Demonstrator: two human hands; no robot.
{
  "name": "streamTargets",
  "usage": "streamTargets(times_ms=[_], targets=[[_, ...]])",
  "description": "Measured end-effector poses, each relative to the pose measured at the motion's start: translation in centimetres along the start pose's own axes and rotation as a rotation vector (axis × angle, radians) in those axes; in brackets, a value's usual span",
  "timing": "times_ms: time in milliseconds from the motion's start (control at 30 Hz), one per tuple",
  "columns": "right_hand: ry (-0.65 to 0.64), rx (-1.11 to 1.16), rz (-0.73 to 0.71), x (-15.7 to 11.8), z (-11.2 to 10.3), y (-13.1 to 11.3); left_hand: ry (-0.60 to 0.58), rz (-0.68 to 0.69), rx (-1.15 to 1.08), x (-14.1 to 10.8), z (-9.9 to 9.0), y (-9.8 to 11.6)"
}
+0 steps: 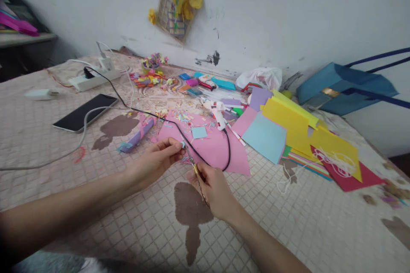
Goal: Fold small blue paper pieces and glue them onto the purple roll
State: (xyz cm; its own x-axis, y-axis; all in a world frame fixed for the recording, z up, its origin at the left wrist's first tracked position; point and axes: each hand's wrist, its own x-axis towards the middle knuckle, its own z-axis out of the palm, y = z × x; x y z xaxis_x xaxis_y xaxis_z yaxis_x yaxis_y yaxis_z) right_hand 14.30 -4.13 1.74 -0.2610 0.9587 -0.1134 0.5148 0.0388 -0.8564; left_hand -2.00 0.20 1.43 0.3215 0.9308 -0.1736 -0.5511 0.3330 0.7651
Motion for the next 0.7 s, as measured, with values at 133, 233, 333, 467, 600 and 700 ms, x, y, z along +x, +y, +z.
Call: streamTargets(times_ms=[133, 233, 333, 467, 600, 700], targets=[[-0.008, -0.016, 0.002, 0.07, -0.03, 0.01, -0.002, 0.000, 0.000, 0.00, -0.12, -0.10], [-0.005, -0.028, -0.004, 0.06, -0.05, 0.02, -0.012, 0.003, -0.001, 0.05, -0.18, -0.11], [-0.003, -0.040, -0.005, 0.00, -0.08, -0.02, -0.017, 0.004, 0.009, 0.06, -0.17, -0.06], [0.000, -0.054, -0.001, -0.04, -0.12, -0.07, -0.016, 0.010, 0.029, 0.01, -0.13, 0.01], [-0.005, -0.061, 0.000, -0.01, -0.10, 0.02, -0.019, 0.010, 0.026, 0.00, -0.11, 0.01], [0.001, -0.049, -0.008, 0.02, -0.04, 0.09, -0.014, 0.012, 0.026, 0.03, -0.12, -0.05]])
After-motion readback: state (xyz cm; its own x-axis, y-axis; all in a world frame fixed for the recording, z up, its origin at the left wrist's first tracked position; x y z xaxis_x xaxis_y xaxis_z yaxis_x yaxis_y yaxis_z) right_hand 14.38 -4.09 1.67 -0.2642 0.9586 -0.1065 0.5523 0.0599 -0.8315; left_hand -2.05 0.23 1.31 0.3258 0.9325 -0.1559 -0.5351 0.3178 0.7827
